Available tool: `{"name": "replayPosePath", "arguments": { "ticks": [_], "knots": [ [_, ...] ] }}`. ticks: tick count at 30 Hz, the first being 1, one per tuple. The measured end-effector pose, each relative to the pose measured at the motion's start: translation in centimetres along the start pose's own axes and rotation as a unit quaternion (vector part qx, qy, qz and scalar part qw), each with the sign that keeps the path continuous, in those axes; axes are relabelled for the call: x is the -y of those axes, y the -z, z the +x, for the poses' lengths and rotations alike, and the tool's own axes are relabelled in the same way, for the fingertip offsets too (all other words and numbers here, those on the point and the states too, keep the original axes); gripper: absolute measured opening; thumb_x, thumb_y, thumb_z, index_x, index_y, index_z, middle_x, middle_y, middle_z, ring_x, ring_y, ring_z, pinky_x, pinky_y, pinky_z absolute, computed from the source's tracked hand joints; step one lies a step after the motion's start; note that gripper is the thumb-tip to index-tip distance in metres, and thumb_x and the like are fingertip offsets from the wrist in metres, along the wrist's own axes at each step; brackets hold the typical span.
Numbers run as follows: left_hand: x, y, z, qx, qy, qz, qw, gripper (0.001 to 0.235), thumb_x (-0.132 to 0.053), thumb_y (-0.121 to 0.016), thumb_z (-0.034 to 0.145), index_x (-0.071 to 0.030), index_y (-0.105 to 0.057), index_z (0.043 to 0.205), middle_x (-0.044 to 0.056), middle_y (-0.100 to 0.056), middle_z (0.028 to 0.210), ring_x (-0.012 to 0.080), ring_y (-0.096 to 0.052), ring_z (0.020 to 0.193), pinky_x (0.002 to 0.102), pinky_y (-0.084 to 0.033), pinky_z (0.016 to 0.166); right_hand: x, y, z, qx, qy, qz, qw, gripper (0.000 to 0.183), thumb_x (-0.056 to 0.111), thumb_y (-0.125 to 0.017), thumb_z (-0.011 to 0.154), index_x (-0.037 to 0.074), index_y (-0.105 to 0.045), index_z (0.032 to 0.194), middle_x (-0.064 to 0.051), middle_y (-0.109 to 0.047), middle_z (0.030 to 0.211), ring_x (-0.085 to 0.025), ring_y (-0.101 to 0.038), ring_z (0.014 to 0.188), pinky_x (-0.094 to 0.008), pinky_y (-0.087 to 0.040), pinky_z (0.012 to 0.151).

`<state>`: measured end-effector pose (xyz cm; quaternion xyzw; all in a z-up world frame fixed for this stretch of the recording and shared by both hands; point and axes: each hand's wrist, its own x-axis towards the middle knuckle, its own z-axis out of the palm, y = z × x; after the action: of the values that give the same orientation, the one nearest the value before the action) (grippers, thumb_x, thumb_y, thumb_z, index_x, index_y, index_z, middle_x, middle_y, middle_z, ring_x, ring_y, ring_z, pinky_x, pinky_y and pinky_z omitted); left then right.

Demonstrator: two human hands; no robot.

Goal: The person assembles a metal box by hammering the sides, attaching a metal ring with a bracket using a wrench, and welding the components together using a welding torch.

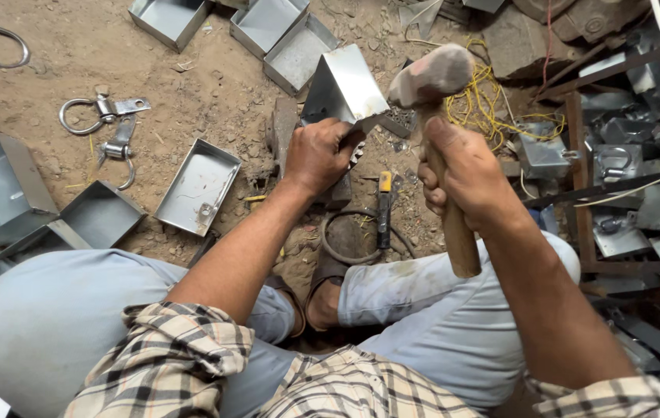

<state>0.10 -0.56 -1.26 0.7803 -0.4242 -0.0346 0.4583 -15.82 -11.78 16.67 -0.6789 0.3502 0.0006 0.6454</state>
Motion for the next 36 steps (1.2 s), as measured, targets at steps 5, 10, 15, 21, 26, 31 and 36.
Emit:
{"name": "replayPosePath", "arguments": {
  "ticks": [5,10,15,21,26,31,36],
  "knots": [
    [-0.1,-0.1,0.1,-0.010,-0.008,-0.012,1.000,0.011,-0.024,-0.073,0.096,-0.015,-0.078,0.093,0.003,-0.075,0.081,0.0153,-0.072,0.063,0.033,-0.061,0.062,-0.6,-1.5,0.6,-0.050,-0.013,-0.039,0.998,0.046,0.055,-0.052,0.101,0.010,-0.049,0.090,0.001,-0.049,0.062,-0.008,-0.045,0.042,-0.027,-0.040,0.037],
    [-0.3,0.3,0.1,-0.037,-0.029,0.024,0.999,0.007,-0.021,-0.076,0.090,-0.014,-0.080,0.091,0.005,-0.075,0.081,0.0211,-0.073,0.067,0.039,-0.061,0.067,0.6,0.5,0.1,0.000,0.034,0.011,0.999,0.044,0.053,-0.053,0.101,0.010,-0.052,0.091,0.001,-0.050,0.061,-0.008,-0.044,0.040,-0.026,-0.039,0.036],
    [-0.7,0.6,0.2,-0.008,0.007,-0.004,1.000,0.011,-0.024,-0.075,0.093,-0.014,-0.078,0.091,0.005,-0.075,0.083,0.0208,-0.074,0.068,0.038,-0.061,0.067,-0.4,-1.1,0.5,-0.016,0.013,-0.021,1.000,0.040,0.051,-0.054,0.101,0.012,-0.049,0.092,0.002,-0.050,0.061,-0.008,-0.044,0.041,-0.026,-0.040,0.036],
    [-1.0,1.0,0.0,-0.032,-0.012,-0.004,0.999,0.013,-0.026,-0.076,0.093,-0.013,-0.078,0.091,0.006,-0.073,0.081,0.0243,-0.073,0.069,0.041,-0.059,0.067,-1.4,-1.2,0.4,0.019,0.045,-0.006,0.999,0.043,0.053,-0.051,0.101,0.011,-0.053,0.091,0.001,-0.051,0.060,-0.008,-0.046,0.041,-0.025,-0.040,0.036],
    [-0.9,0.7,0.0,-0.046,-0.017,-0.011,0.999,0.013,-0.026,-0.077,0.090,-0.013,-0.078,0.089,0.006,-0.073,0.080,0.0248,-0.072,0.068,0.043,-0.058,0.064,-1.1,-1.4,1.0,0.021,0.047,-0.094,0.994,0.044,0.052,-0.053,0.101,0.009,-0.054,0.091,0.000,-0.053,0.062,-0.007,-0.046,0.042,-0.024,-0.039,0.036],
    [0.2,-0.5,0.0,0.000,-0.005,0.013,1.000,0.017,-0.023,-0.070,0.099,-0.015,-0.077,0.087,0.003,-0.071,0.077,0.0152,-0.070,0.064,0.037,-0.061,0.064,-2.2,-2.9,1.0,0.018,0.095,-0.067,0.993,0.043,0.051,-0.053,0.103,0.010,-0.053,0.093,0.001,-0.052,0.062,-0.006,-0.046,0.044,-0.023,-0.040,0.038],
    [-0.2,-0.2,-0.2,0.013,0.003,-0.009,1.000,0.019,-0.026,-0.070,0.099,-0.013,-0.076,0.088,0.003,-0.072,0.079,0.0160,-0.070,0.062,0.036,-0.060,0.062,-0.8,-2.0,0.2,0.028,0.042,-0.079,0.996,0.045,0.053,-0.050,0.101,0.009,-0.052,0.090,0.000,-0.053,0.061,-0.008,-0.046,0.042,-0.025,-0.039,0.036]
  ]
}}
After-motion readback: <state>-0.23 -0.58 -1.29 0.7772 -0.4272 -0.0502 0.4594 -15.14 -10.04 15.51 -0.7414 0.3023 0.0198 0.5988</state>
